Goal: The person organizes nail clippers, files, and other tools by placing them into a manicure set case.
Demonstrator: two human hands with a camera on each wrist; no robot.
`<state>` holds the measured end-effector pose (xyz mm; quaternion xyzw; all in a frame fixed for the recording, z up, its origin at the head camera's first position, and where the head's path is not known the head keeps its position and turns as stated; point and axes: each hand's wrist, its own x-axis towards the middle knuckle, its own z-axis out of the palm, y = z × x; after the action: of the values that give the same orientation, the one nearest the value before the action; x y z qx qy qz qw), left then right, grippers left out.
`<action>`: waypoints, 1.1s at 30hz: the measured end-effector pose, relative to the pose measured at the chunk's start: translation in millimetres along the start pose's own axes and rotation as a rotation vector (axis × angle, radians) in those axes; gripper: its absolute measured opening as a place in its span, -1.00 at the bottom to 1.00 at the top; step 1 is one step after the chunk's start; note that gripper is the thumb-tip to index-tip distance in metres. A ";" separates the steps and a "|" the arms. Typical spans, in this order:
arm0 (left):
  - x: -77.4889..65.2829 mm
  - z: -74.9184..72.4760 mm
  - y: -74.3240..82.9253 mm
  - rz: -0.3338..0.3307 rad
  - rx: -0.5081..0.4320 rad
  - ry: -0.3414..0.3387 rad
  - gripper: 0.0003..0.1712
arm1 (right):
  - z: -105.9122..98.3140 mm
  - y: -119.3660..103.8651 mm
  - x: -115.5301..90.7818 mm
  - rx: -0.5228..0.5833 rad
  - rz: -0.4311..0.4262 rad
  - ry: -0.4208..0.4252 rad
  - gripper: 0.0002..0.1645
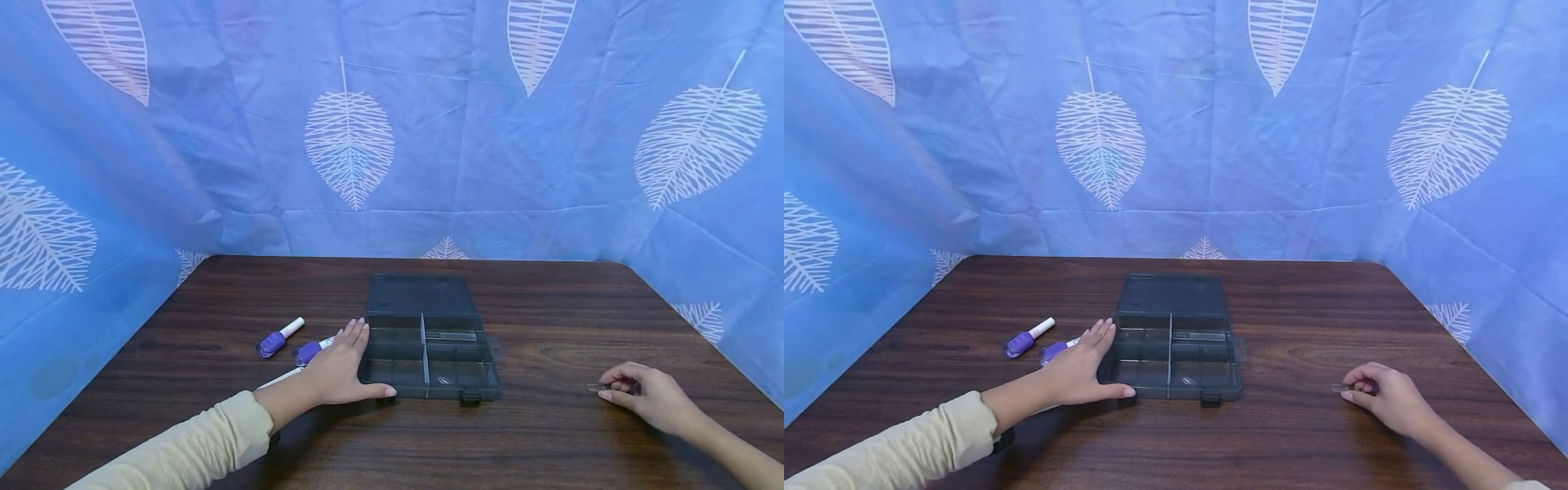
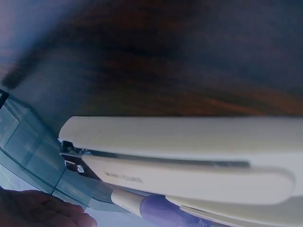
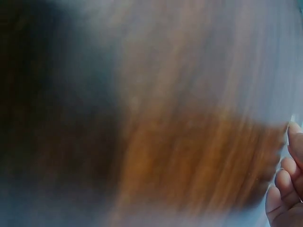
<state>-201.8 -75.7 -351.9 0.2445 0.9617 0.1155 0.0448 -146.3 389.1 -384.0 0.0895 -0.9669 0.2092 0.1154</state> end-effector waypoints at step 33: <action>1.5 1.2 -1.0 0.005 0.003 0.021 0.27 | 5.3 -45.9 31.2 0.089 -0.053 0.074 -0.86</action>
<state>-203.4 -75.5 -353.4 0.2456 0.9617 0.1168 0.0340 -167.1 341.8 -363.0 0.1122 -0.9491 0.2519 0.1523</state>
